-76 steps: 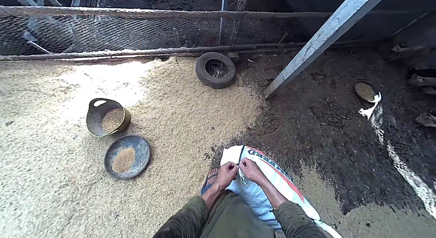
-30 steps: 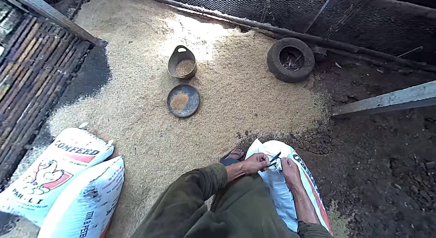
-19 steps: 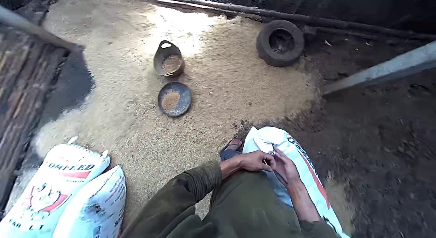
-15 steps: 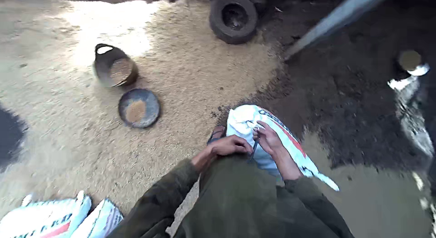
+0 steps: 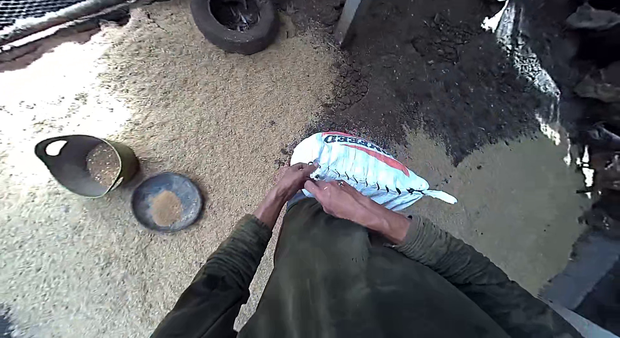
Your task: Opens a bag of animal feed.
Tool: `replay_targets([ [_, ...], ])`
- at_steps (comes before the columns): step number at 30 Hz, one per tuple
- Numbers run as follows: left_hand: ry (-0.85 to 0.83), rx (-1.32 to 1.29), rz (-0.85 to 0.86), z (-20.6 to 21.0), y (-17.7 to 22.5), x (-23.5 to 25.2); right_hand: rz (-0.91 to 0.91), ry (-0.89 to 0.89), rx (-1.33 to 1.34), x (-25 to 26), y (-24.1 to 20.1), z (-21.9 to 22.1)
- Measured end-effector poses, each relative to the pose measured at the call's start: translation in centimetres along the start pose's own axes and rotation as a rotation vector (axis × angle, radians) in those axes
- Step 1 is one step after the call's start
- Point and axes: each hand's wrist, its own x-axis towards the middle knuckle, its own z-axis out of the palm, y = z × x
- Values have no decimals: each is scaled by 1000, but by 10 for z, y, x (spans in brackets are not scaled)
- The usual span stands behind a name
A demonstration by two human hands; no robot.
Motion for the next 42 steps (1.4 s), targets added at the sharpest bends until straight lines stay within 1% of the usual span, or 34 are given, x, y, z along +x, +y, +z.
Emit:
replay_targets([
  [2,24,-55,-27,5,4,6,-14,-48,-22,-10,-1,-1],
  [4,73,-79,-52,5,7,9,7,-92,-6,-17,10,2],
  [6,115,-14,-93,2,13,8,95,-118,48,-21,29,4],
  [8,105,108,-103,-1,16,10,207,-98,122,-28,49,1],
  [9,74,199,-80,-2,14,11,270,-61,178,-31,59,-3],
  [10,25,298,-38,-4,12,11,325,15,256,-33,71,-7],
  [12,-71,458,64,-10,8,9,385,253,449,-31,88,-17],
  [13,-94,488,89,-13,7,6,395,374,541,-27,87,-23],
  [14,-105,459,97,-15,6,2,377,476,615,-19,78,-28],
  [15,-101,372,84,-17,4,-5,334,544,666,-9,63,-31],
  [16,-67,255,68,-19,4,-12,270,568,687,4,42,-33],
  [17,-19,136,63,-23,3,-19,191,541,675,16,16,-33],
  [18,5,28,90,-31,0,-24,97,456,618,26,-12,-32],
  [20,-10,-123,152,-56,-11,-18,-174,224,374,37,-57,-19],
  [21,28,-138,80,-61,-9,-13,-321,115,245,36,-69,-13],
  [22,61,-116,2,-65,-6,-9,-433,-8,146,35,-72,-6],
  [23,79,-78,-43,-67,-2,-7,-499,-116,94,34,-69,1],
  [24,85,-31,-55,-66,2,-5,-514,-199,81,30,-63,2],
  [25,67,27,-45,-63,9,-3,-515,-241,84,24,-56,-2],
  [28,-39,207,-21,-37,25,-5,-536,-244,125,2,-41,-24],
  [30,-90,276,0,-16,34,-4,-561,-190,260,-6,-29,-35],
  [31,-88,298,26,-8,38,-4,-523,-167,383,-11,-20,-40],
  [32,-60,304,56,-2,40,-5,-442,-131,498,-16,-9,-45],
  [34,20,308,109,-2,36,-3,-198,16,627,-15,30,-45],
  [36,53,308,143,-11,23,5,86,211,570,3,82,-27],
  [37,56,306,159,-14,18,6,196,285,541,13,103,-14],
  [38,59,292,172,-15,15,7,262,337,536,20,118,-1],
  [39,61,272,185,-14,13,9,290,369,542,27,125,10],
  [42,77,233,215,-11,8,13,265,418,572,42,124,33],
])
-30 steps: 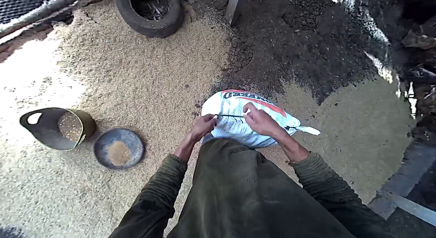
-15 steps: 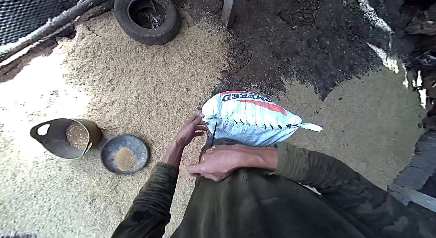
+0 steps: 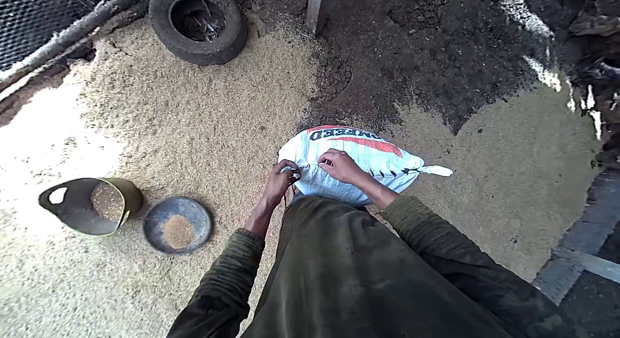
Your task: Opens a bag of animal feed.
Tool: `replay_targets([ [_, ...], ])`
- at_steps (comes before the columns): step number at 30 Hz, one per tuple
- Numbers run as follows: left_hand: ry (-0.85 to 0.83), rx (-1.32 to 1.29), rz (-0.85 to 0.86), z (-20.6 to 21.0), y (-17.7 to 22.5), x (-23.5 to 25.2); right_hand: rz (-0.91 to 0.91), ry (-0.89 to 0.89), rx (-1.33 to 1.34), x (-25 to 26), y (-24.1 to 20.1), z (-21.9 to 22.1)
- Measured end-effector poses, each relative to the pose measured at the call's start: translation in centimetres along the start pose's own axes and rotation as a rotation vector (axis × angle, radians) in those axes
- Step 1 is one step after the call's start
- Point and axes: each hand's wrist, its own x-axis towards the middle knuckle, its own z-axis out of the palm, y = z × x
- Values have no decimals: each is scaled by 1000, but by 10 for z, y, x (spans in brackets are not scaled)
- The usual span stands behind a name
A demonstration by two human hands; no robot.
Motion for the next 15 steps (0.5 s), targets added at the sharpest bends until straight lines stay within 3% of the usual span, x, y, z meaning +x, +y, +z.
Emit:
replay_targets([
  [6,46,8,119,0,-12,4,-39,51,-28,15,-6,29],
  [15,38,51,259,1,-24,13,143,-142,-247,30,-40,30],
])
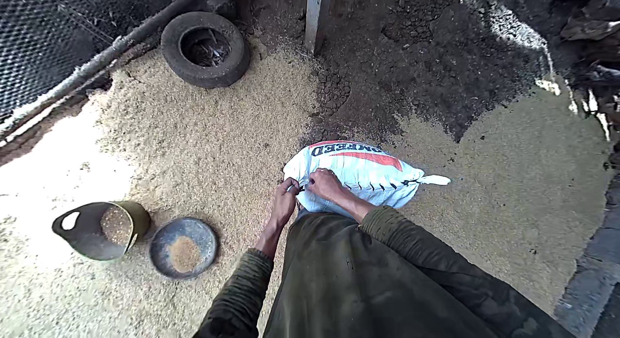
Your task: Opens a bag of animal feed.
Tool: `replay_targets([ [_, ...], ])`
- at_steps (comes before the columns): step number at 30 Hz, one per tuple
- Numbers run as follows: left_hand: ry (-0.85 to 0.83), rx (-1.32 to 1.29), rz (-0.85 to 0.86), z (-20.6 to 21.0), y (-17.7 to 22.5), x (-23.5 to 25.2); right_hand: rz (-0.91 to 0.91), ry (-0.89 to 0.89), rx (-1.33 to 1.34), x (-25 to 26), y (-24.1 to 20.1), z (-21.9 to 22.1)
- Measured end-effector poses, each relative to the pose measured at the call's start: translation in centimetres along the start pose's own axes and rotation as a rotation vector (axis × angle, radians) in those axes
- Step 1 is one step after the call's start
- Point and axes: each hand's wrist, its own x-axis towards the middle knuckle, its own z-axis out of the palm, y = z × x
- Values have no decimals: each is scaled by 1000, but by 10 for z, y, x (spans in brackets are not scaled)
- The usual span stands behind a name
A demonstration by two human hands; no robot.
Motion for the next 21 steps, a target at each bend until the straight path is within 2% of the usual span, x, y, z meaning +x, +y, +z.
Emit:
replay_targets([
  [3,-15,23,29,0,1,2,42,22,-17,0,-10,-1],
  [6,-7,-65,12,0,6,1,41,83,31,-5,-9,-6],
  [9,17,-116,-34,-1,10,3,33,184,166,-14,3,-9],
  [15,12,-163,-109,3,5,4,-98,417,549,-14,47,28],
  [17,3,-166,-113,3,7,3,-110,351,616,-14,51,25],
  [21,-24,-107,-92,0,13,3,-71,116,486,-9,41,1],
])
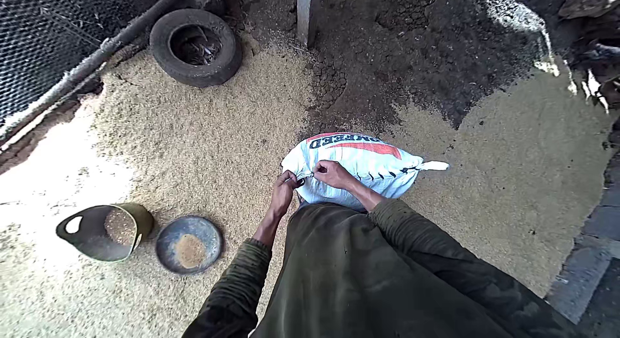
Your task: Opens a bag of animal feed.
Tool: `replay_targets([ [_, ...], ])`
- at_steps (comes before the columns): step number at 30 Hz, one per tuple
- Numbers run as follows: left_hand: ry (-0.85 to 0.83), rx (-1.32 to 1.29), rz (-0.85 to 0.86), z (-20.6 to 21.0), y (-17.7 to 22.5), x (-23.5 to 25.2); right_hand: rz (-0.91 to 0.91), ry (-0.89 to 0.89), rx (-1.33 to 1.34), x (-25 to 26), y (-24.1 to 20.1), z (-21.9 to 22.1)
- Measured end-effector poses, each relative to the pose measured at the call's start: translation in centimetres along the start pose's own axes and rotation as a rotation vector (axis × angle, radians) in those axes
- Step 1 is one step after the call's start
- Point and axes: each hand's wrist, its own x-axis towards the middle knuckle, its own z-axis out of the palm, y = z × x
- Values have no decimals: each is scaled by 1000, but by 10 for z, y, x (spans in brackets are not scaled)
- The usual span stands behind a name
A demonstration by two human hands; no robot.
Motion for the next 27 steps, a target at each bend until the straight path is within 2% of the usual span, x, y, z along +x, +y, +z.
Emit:
replay_targets([
  [5,-41,52,31,-8,1,0,12,-144,-159,17,-12,-2],
  [9,-24,33,2,-9,5,0,-43,-51,109,1,0,-1],
  [11,-37,53,-22,-7,5,0,-59,-89,259,-10,9,-1],
  [13,-57,192,-53,-2,9,-2,-35,-146,269,-18,14,-1],
  [15,-36,481,-29,4,21,-5,-20,-179,93,-26,8,-7],
  [16,-54,640,13,6,27,-7,-52,-206,-2,-31,5,-9],
  [18,-138,870,204,8,32,-7,-131,-231,-123,-47,-2,-12],
  [21,-467,1089,427,14,43,-4,-162,-234,-191,-77,-5,-21],
  [23,-633,1133,528,17,45,-1,-202,-243,-194,-93,-3,-26],
  [26,-693,1093,737,18,56,-6,-246,-192,-115,-109,2,-34],
  [27,-717,1117,750,21,68,-17,-217,-149,-76,-111,10,-35],
])
